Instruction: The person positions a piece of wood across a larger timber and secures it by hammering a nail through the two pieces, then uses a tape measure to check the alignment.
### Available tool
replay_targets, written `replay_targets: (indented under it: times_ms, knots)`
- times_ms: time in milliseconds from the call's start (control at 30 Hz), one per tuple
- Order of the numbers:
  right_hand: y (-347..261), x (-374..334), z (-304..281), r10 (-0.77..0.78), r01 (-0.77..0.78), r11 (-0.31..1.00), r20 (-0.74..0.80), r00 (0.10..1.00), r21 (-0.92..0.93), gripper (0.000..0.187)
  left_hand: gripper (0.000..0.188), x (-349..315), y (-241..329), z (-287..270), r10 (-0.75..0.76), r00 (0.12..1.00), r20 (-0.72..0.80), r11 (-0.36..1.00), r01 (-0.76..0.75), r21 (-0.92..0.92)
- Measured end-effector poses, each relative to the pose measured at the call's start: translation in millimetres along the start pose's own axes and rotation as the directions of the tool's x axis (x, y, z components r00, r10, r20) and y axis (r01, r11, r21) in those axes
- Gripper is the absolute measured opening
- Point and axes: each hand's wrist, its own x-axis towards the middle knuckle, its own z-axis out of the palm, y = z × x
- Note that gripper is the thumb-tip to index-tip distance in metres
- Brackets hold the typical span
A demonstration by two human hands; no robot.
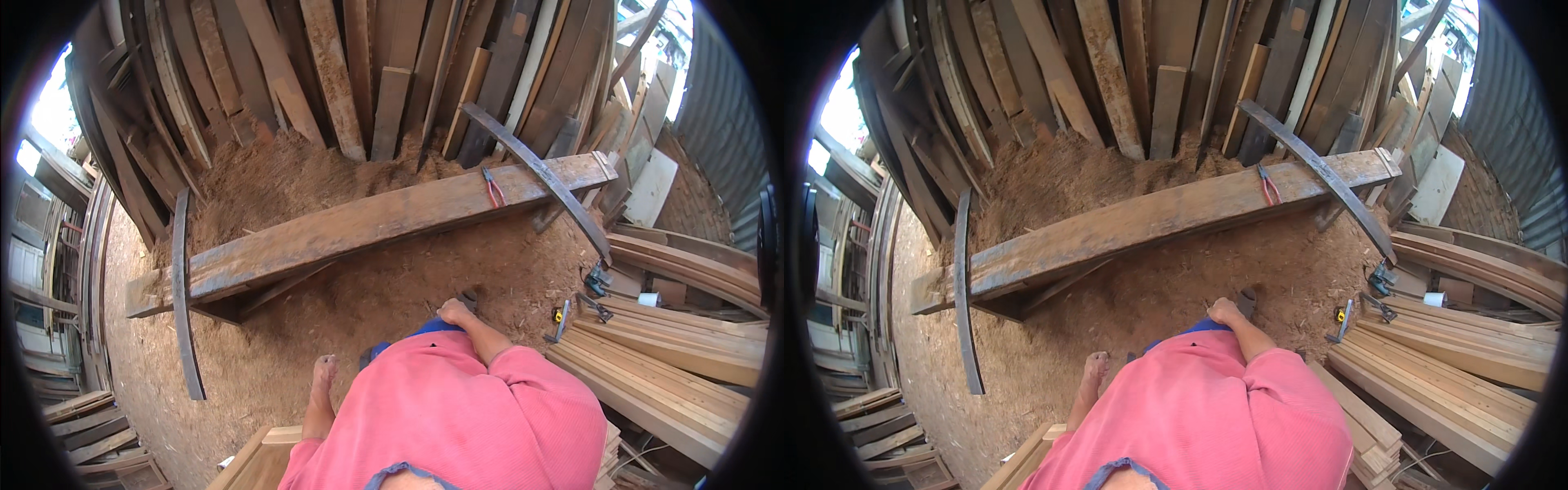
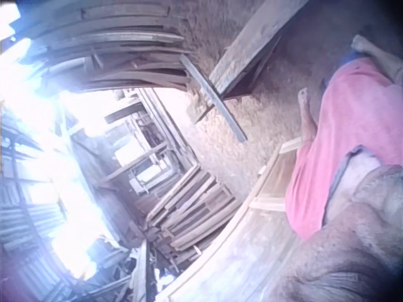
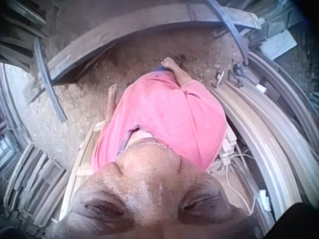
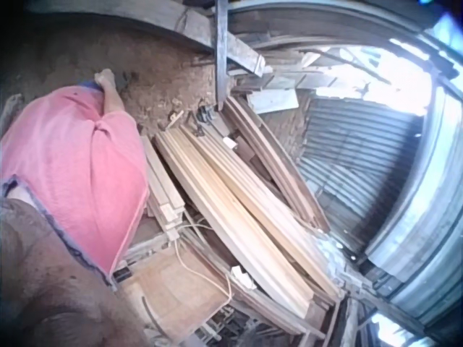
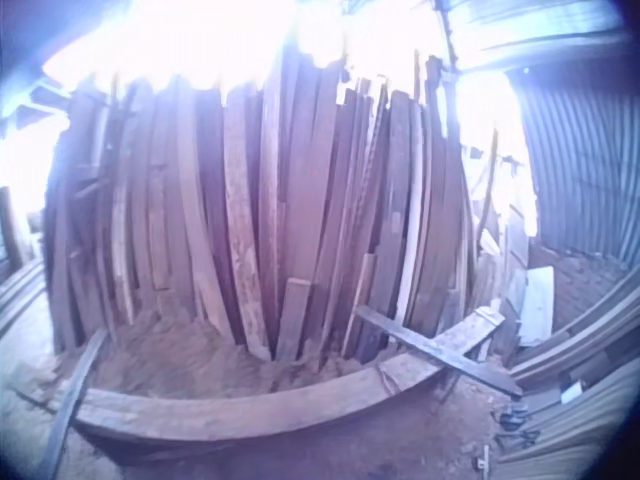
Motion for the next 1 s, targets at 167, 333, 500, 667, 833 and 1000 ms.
replay_targets:
  times_ms: [167,333,500,667,833,1000]
  knots:
    - [45,33,-27,-0.065,0.072,0.993,0.082,0.995,-0.088,0.047,0.027,6,-1,75,0.044,0.976,0.212,0.997,-0.055,0.046]
    - [148,88,-52,-0.448,0.436,0.843,0.037,0.893,-0.314,0.039,0.045,-29,51,195,0.207,0.896,0.393,0.881,-0.345,0.323]
    - [204,105,-88,-0.244,0.262,0.932,-0.104,0.964,0.251,0.034,0.053,14,112,244,0.158,0.956,0.247,0.745,-0.280,0.606]
    - [337,157,-181,-0.378,0.384,0.875,0.078,0.922,-0.294,0.033,0.044,1,231,325,-0.044,0.993,0.106,0.957,0.012,0.291]
    - [309,159,-248,0.069,-0.141,0.806,0.145,0.987,0.574,0.023,0.044,-5,206,349,0.020,1.000,0.022,0.916,-0.027,0.400]
    - [293,182,-277,-0.006,-0.068,0.655,0.095,0.995,0.752,0.023,0.049,19,237,353,-0.058,0.986,0.156,0.826,-0.040,0.562]
